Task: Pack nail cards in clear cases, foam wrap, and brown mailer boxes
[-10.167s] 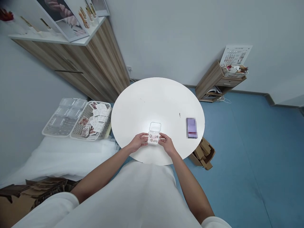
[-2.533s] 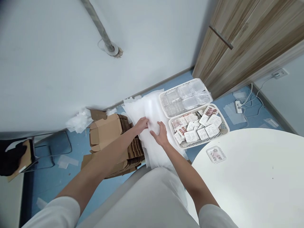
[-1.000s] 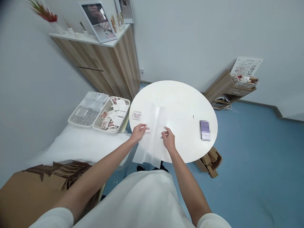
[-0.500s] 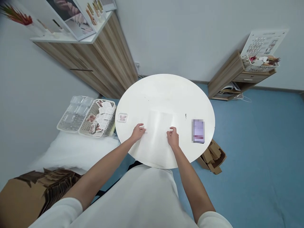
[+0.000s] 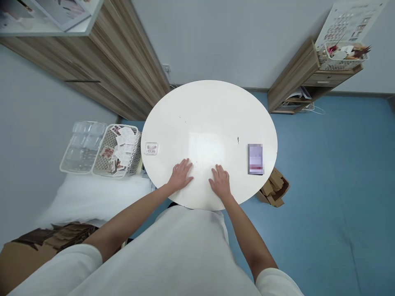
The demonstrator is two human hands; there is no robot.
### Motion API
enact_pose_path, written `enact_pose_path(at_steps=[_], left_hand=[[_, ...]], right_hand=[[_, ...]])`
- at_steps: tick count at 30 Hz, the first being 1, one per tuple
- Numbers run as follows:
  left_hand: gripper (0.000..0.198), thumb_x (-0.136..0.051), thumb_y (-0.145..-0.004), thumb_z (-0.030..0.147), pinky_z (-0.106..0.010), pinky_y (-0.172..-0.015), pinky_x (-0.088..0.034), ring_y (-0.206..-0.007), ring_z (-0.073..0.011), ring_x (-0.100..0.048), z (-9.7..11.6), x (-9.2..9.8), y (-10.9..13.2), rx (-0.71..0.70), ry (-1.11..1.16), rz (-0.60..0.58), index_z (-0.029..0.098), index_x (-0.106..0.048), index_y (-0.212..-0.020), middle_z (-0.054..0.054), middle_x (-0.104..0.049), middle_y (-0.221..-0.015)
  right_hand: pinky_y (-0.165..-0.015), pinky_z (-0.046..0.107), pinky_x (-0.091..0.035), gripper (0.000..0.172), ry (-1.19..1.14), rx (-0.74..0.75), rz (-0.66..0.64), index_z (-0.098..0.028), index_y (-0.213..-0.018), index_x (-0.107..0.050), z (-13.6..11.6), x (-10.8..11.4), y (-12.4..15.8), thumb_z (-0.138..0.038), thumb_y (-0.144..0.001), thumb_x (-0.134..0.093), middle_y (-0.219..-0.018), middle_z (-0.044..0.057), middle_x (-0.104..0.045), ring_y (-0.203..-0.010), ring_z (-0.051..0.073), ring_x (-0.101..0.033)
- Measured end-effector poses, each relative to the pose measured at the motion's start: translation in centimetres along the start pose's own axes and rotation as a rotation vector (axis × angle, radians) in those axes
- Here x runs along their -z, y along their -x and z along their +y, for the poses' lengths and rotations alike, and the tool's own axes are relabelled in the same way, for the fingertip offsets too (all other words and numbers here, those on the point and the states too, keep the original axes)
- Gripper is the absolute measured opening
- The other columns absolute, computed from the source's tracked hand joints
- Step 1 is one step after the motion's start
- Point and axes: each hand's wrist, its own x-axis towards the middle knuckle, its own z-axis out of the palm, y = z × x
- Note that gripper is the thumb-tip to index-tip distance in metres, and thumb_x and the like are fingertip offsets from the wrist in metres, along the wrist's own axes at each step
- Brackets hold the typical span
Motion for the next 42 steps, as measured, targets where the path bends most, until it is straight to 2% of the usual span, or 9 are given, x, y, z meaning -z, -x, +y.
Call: enact_pose_path(at_steps=[2,5,12,20,27,31,35,39,42], left_hand=[[0.063,-0.044,-0.079,0.043,-0.049,-0.102,-0.015,-0.133,-0.0281,-0.009,0.1,-0.6,1.5,-0.113,-0.094,-0.088,0.020,-0.026,-0.135,-0.010,-0.018,-0.145],[0.066,-0.041,-0.080,0.047,-0.051,-0.101,-0.014,-0.133,-0.0288,-0.003,-0.5,-1.3,2.2,-0.138,-0.186,-0.141,0.020,-0.021,-0.137,-0.009,-0.015,-0.145],[0.072,-0.042,-0.078,0.050,-0.053,-0.101,-0.012,-0.133,-0.0298,-0.002,-2.1,-1.2,0.3,-0.134,-0.181,-0.179,0.020,-0.017,-0.138,-0.009,-0.012,-0.146],[0.071,-0.048,-0.077,0.044,-0.053,-0.102,-0.008,-0.133,-0.0299,-0.004,-2.2,-1.3,1.0,-0.102,-0.056,-0.147,0.020,-0.020,-0.137,-0.010,-0.012,-0.146],[0.065,-0.048,-0.078,0.040,-0.053,-0.103,-0.013,-0.132,-0.0310,-0.011,-3.7,-0.7,2.2,-0.043,0.075,-0.016,0.022,-0.024,-0.136,-0.013,-0.019,-0.144],[0.069,-0.044,-0.080,0.040,-0.051,-0.102,-0.018,-0.133,-0.0303,-0.009,-6.8,0.3,3.5,0.127,0.136,0.035,0.017,-0.014,-0.138,-0.016,-0.011,-0.145],[0.075,-0.045,-0.080,0.037,-0.047,-0.103,-0.021,-0.133,-0.0300,-0.007,-12.3,1.6,4.7,0.353,0.248,0.207,0.009,-0.006,-0.138,-0.019,-0.006,-0.145],[0.068,-0.045,-0.080,0.032,-0.044,-0.105,-0.020,-0.132,-0.0276,-0.016,-16.8,3.4,4.7,0.468,0.348,0.284,0.009,-0.014,-0.136,-0.018,-0.018,-0.142],[0.059,-0.044,-0.081,0.030,-0.042,-0.104,-0.025,-0.127,-0.0266,-0.027,-18.4,4.7,3.8,0.514,0.420,0.302,0.009,-0.026,-0.132,-0.018,-0.032,-0.135]], right_hand=[[-0.097,0.044,-0.022,0.044,0.046,0.033,-0.050,-0.017,-0.124,-0.041,-0.9,-0.6,1.6,-0.033,-0.083,-0.037,-0.138,0.013,-0.033,-0.129,0.026,-0.023],[-0.097,0.043,-0.022,0.045,0.099,-0.019,-0.076,-0.017,-0.127,-0.039,-1.6,-1.2,2.5,-0.033,-0.085,-0.032,-0.140,0.012,-0.030,-0.131,0.025,-0.020],[-0.099,0.045,-0.020,0.047,0.114,-0.068,-0.142,-0.017,-0.128,-0.037,-1.3,-0.4,0.8,-0.036,-0.086,-0.031,-0.143,0.011,-0.024,-0.132,0.025,-0.019],[-0.098,0.049,-0.020,0.046,0.049,-0.104,-0.144,-0.019,-0.128,-0.036,-1.7,0.1,0.9,-0.034,-0.085,-0.037,-0.142,0.013,-0.024,-0.131,0.027,-0.020],[-0.097,0.048,-0.023,0.044,0.025,-0.131,-0.066,-0.018,-0.125,-0.038,-3.3,0.4,1.6,-0.037,-0.085,-0.037,-0.141,0.015,-0.027,-0.131,0.028,-0.020],[-0.095,0.047,-0.027,0.042,-0.066,-0.058,-0.015,-0.019,-0.123,-0.041,-6.3,-0.1,-0.5,-0.033,-0.083,-0.039,-0.138,0.013,-0.033,-0.130,0.027,-0.023],[-0.092,0.039,-0.035,0.040,-0.264,-0.028,-0.071,-0.019,-0.118,-0.045,-10.9,-1.5,-4.6,-0.028,-0.080,-0.041,-0.130,0.010,-0.043,-0.120,0.023,-0.038],[-0.087,0.037,-0.041,0.037,-0.366,-0.121,-0.151,-0.019,-0.112,-0.050,-15.5,-3.5,-8.6,-0.026,-0.077,-0.042,-0.116,0.009,-0.052,-0.109,0.023,-0.046],[-0.089,0.038,-0.041,0.039,-0.369,-0.170,-0.146,-0.017,-0.114,-0.050,-18.2,-4.6,-11.1,-0.022,-0.075,-0.042,-0.117,0.010,-0.050,-0.111,0.024,-0.044]])
